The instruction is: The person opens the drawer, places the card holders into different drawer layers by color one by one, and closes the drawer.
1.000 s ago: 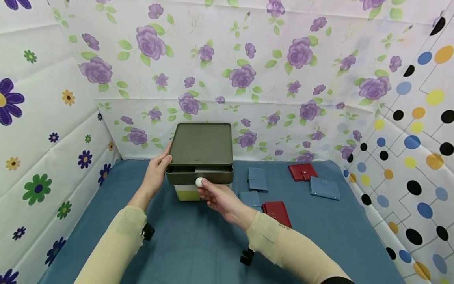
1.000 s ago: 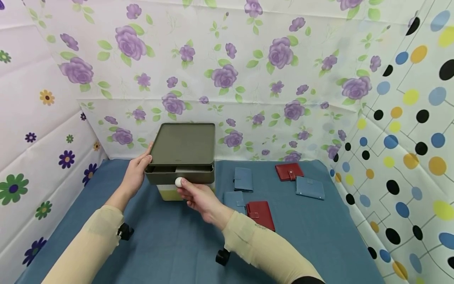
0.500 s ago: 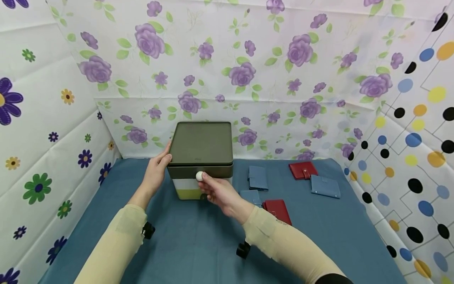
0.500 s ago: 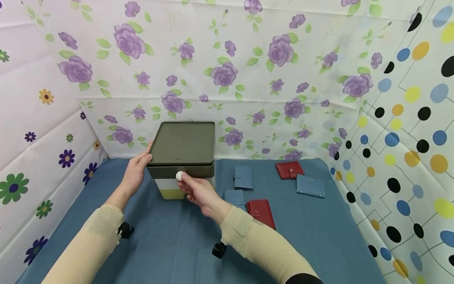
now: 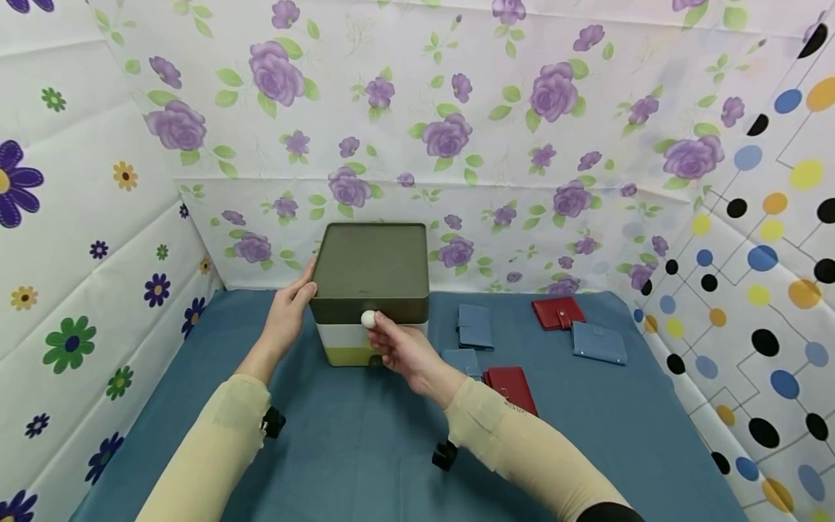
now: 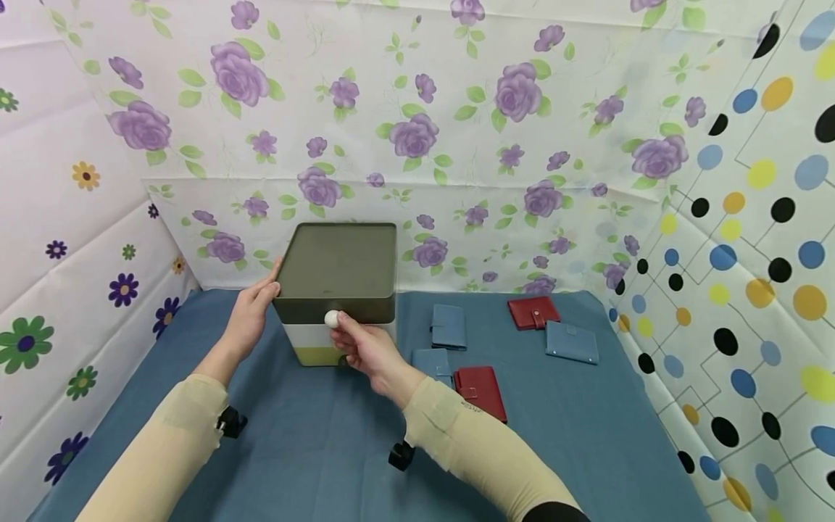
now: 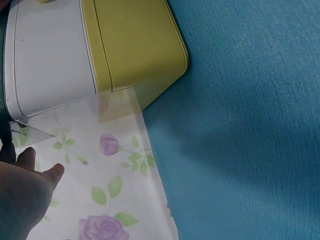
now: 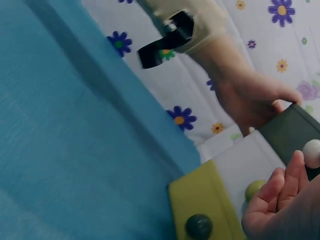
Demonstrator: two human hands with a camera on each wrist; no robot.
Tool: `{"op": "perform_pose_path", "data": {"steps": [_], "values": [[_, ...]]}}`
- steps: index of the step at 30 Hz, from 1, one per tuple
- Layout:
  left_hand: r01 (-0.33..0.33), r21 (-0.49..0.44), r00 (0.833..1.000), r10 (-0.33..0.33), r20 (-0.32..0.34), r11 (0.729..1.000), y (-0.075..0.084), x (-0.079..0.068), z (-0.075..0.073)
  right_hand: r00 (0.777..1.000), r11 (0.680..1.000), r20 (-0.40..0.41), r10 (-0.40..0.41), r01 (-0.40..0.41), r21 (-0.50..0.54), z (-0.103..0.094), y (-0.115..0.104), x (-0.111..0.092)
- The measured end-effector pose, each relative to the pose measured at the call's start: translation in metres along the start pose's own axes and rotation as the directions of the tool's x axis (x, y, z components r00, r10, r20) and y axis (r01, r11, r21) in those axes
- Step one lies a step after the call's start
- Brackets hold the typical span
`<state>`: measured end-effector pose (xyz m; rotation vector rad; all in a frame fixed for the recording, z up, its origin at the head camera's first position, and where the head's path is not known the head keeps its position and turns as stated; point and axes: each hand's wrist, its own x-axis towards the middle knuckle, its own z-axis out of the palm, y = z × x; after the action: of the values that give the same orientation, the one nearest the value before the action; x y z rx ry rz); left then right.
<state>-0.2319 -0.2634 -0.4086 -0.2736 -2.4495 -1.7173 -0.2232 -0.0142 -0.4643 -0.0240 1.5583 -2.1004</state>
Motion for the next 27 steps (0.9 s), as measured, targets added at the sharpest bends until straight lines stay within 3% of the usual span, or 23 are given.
{"op": "perform_pose_path", "data": {"steps": [6,10,15,27], "values": [[-0.003,0.013,1.000,0.003,-0.008,1.000,-0.025,0.008,-0.001,0.989,0.990,0.066,0.134,-0.136,0.023,-0.009,0.018,-0.001],[-0.024,0.020,1.000,0.025,-0.017,1.000,-0.042,0.015,-0.002,0.981,0.983,0.060,0.184,-0.184,-0.013,-0.013,0.026,0.000],[-0.038,0.020,0.999,0.039,-0.029,0.999,-0.046,0.017,-0.001,0.983,0.983,0.050,0.178,-0.175,-0.061,-0.015,0.035,0.006],[-0.034,0.023,0.999,0.035,-0.027,0.999,-0.046,0.017,-0.002,0.992,0.991,-0.002,0.129,-0.129,0.021,-0.012,0.046,0.015]]}}
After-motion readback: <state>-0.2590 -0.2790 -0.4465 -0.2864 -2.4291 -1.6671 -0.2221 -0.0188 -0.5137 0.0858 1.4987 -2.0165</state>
